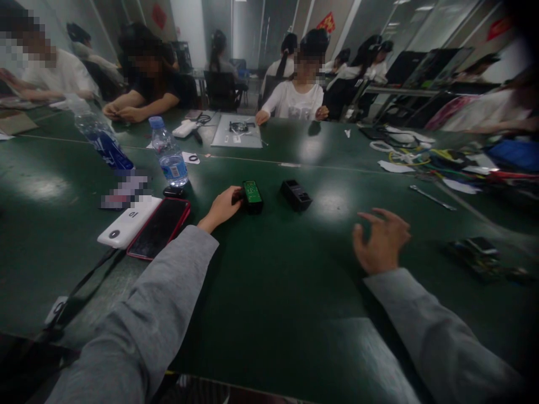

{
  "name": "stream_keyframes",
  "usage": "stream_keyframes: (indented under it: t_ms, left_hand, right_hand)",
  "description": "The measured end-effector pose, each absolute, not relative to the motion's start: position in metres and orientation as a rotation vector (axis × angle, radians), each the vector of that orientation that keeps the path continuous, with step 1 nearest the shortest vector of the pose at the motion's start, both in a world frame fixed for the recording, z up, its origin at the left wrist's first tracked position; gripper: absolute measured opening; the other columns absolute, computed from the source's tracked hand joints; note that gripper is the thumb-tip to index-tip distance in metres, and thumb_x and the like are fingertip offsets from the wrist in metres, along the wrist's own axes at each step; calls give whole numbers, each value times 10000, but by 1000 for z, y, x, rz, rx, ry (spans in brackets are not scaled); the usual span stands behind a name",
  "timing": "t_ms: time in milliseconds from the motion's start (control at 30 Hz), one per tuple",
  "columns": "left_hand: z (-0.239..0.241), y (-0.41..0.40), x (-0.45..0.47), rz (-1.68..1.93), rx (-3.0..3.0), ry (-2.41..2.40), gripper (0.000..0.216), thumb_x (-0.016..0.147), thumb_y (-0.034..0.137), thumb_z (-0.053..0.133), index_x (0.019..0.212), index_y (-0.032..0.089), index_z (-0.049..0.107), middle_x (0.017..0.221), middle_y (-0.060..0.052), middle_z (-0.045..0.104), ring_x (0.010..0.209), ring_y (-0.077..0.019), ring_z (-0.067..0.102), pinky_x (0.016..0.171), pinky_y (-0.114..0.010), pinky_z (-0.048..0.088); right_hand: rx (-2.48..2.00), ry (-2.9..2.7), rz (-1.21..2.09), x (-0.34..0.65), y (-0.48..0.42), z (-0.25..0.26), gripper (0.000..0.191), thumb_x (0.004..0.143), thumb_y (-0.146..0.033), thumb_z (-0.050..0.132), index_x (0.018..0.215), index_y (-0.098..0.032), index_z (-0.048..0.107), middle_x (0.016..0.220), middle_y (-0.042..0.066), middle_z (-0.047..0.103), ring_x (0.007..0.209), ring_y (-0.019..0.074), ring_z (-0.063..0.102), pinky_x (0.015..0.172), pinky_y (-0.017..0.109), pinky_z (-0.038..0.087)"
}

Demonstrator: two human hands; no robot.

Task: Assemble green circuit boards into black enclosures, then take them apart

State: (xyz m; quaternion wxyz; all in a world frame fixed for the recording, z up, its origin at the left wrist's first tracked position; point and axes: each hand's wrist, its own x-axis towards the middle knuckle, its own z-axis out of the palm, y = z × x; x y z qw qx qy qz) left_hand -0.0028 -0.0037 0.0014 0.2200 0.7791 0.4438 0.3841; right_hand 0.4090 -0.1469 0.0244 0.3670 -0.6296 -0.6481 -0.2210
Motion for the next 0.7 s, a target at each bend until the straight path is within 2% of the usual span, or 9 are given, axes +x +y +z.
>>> stream_keyframes:
  t_ms: [67,200,333,400,567,700]
  left_hand:
    - [3,-5,-3,1053,2154,1234,391,882,182,636,1266,188,559,1195,-119,701,1095,-244,682,976,-469,529]
    - [5,-7,-2,1037,2145,1247,398,877,159,629,1267,182,555,1198,-115,701,1108,-238,679,999,-459,520]
    - [5,-7,-2,1036,2150,1260,390,882,159,624,1265,189,557,1191,-109,703,1102,-236,682,992,-452,526]
    - [5,-7,-2,1030,2149,1261,395,882,158,622,1270,187,555,1199,-113,700,1106,-239,681,990,-456,527]
    - [8,-9,-1,1019,2141,1253,382,893,163,619,1269,180,553,1208,-121,696,1114,-246,677,985,-467,531]
    - [10,-11,0,1030,2139,1255,369,890,148,621,1252,184,562,1192,-119,700,1099,-245,681,981,-466,535]
  right_hand:
    - [-1560,-1855,-507,360,-114,23,470,989,-497,411,1311,-199,582,1394,190,461,1320,400,417,1020,634,393]
    - [-1521,-1941,-363,302,-54,23,562,981,-495,458,1432,-159,478,1462,216,377,1332,388,407,1031,580,425]
    - [-1482,-1970,-143,303,-31,20,487,968,-413,462,1352,-133,563,1236,196,548,1131,330,560,970,502,501]
    - [-1427,-2024,-93,314,-43,16,486,971,-436,457,1354,-156,568,1166,167,577,1068,310,586,939,480,522]
    - [-1478,-2140,-171,376,-107,9,520,971,-526,478,1385,-225,568,1088,142,612,894,286,631,749,436,558]
    - [-1617,-1869,-511,459,-146,28,483,941,-586,556,1322,-304,655,1136,198,627,981,336,635,740,467,523]
